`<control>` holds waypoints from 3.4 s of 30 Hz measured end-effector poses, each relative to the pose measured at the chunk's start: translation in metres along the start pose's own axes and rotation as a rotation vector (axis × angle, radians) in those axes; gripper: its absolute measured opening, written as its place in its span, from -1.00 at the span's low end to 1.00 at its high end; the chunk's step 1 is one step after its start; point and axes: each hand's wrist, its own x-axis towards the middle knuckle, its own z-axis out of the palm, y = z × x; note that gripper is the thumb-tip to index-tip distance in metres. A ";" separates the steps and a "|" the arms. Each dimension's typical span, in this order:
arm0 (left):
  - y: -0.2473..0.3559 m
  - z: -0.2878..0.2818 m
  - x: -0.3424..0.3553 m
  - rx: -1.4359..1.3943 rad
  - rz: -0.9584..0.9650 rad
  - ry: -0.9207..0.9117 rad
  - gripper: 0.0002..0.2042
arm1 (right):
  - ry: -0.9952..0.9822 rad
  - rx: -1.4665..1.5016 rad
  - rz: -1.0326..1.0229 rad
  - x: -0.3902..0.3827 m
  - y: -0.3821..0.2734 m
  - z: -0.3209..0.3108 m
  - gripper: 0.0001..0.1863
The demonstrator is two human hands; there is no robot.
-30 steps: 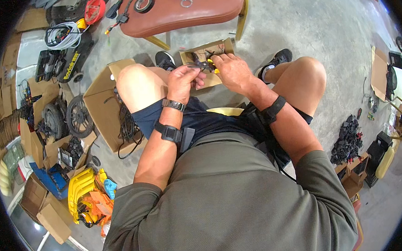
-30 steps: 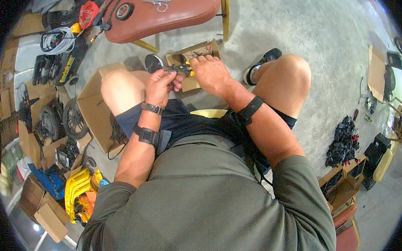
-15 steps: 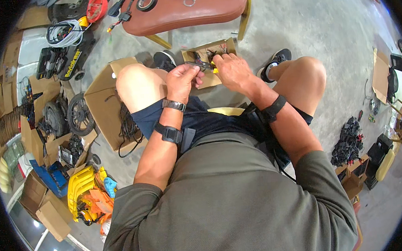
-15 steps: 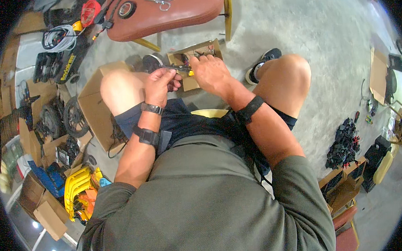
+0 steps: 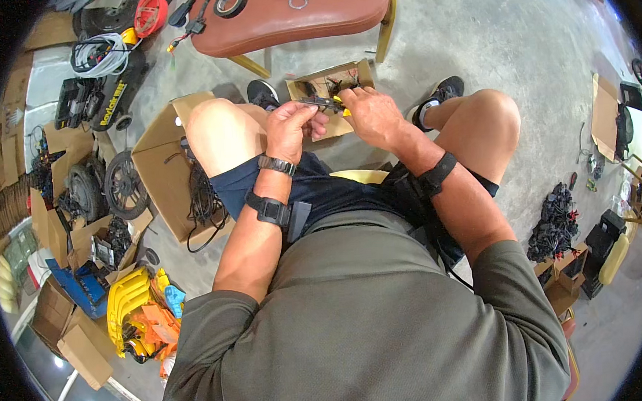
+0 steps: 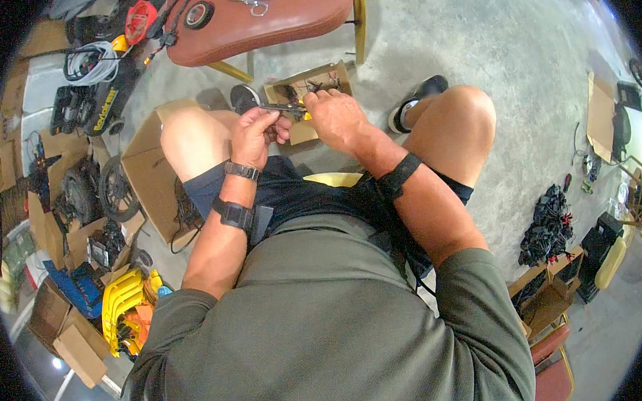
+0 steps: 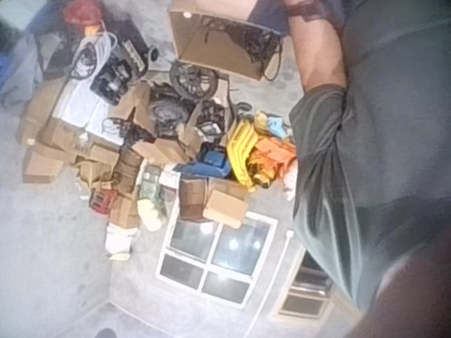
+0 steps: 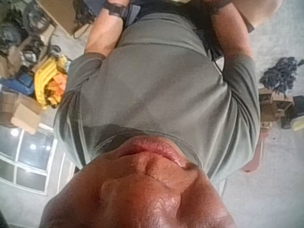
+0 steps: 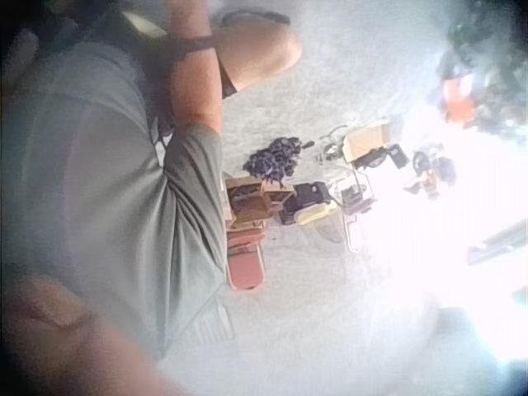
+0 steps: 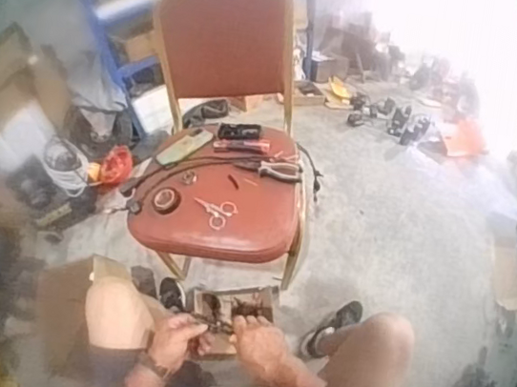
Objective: Stripping and connecting electrical wires for a vehicle or device.
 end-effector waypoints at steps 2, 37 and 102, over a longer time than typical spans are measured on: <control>-0.001 -0.003 0.000 -0.024 -0.045 -0.040 -0.90 | 0.018 0.043 -0.009 -0.001 0.002 0.002 -0.82; 0.005 -0.007 -0.003 -0.098 -0.101 -0.022 -0.91 | -0.017 0.059 -0.033 0.003 -0.004 0.001 -0.75; 0.003 -0.005 -0.002 -0.017 -0.103 0.060 -0.89 | -0.019 -0.033 -0.063 0.008 -0.004 0.005 -0.74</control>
